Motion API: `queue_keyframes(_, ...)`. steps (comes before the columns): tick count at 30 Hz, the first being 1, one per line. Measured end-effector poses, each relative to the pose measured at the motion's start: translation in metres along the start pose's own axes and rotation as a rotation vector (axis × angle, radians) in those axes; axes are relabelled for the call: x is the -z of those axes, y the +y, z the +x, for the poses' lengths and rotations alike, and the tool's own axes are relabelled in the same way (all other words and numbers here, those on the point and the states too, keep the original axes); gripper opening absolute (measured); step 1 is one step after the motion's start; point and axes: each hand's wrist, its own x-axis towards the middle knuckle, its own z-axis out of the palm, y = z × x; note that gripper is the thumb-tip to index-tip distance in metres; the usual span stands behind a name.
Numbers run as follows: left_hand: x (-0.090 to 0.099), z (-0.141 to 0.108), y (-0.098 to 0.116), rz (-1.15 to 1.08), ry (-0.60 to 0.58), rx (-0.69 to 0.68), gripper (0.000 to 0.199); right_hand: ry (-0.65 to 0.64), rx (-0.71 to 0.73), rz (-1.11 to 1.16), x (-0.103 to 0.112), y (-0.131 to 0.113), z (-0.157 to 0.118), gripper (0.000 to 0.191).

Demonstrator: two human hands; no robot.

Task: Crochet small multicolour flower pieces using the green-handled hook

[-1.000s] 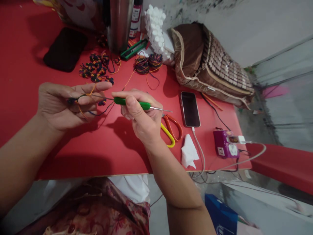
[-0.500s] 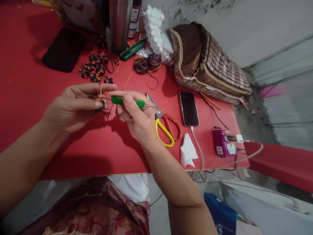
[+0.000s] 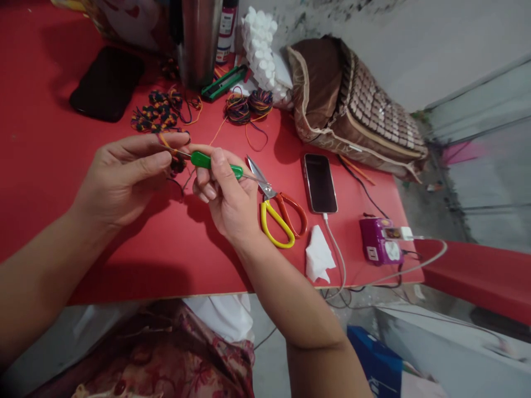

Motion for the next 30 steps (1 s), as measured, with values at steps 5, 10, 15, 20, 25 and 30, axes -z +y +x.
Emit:
queue_keyframes(5, 0.003, 0.004, -0.003, 0.052, 0.071, -0.032, 0.021, 0.043, -0.036, -0.011, -0.003, -0.003, 0.000, 0.044)
queue_keyframes(10, 0.001, 0.004, 0.000, 0.048, 0.088, -0.035, 0.034, 0.090, 0.031, -0.109, -0.007, -0.009, -0.009, 0.033)
queue_keyframes(15, -0.001, -0.002, -0.005, 0.074, 0.139, 0.009, 0.035, 0.166, 0.201, -0.527, -0.011, -0.013, -0.025, 0.029)
queue_keyframes(20, 0.004, 0.000, -0.014, -0.020, 0.119, 0.085, 0.033, 0.100, 0.371, -0.763, -0.010, -0.010, -0.031, 0.032)
queue_keyframes(25, 0.015, 0.007, -0.007, -0.107, 0.012, 0.173, 0.030, 0.033, 0.414, -0.612, -0.002, -0.002, -0.023, 0.029)
queue_keyframes(30, 0.022, 0.008, 0.004, -0.057, -0.020, 0.201, 0.031, 0.046, 0.380, -0.515, -0.001, 0.004, -0.017, 0.033)
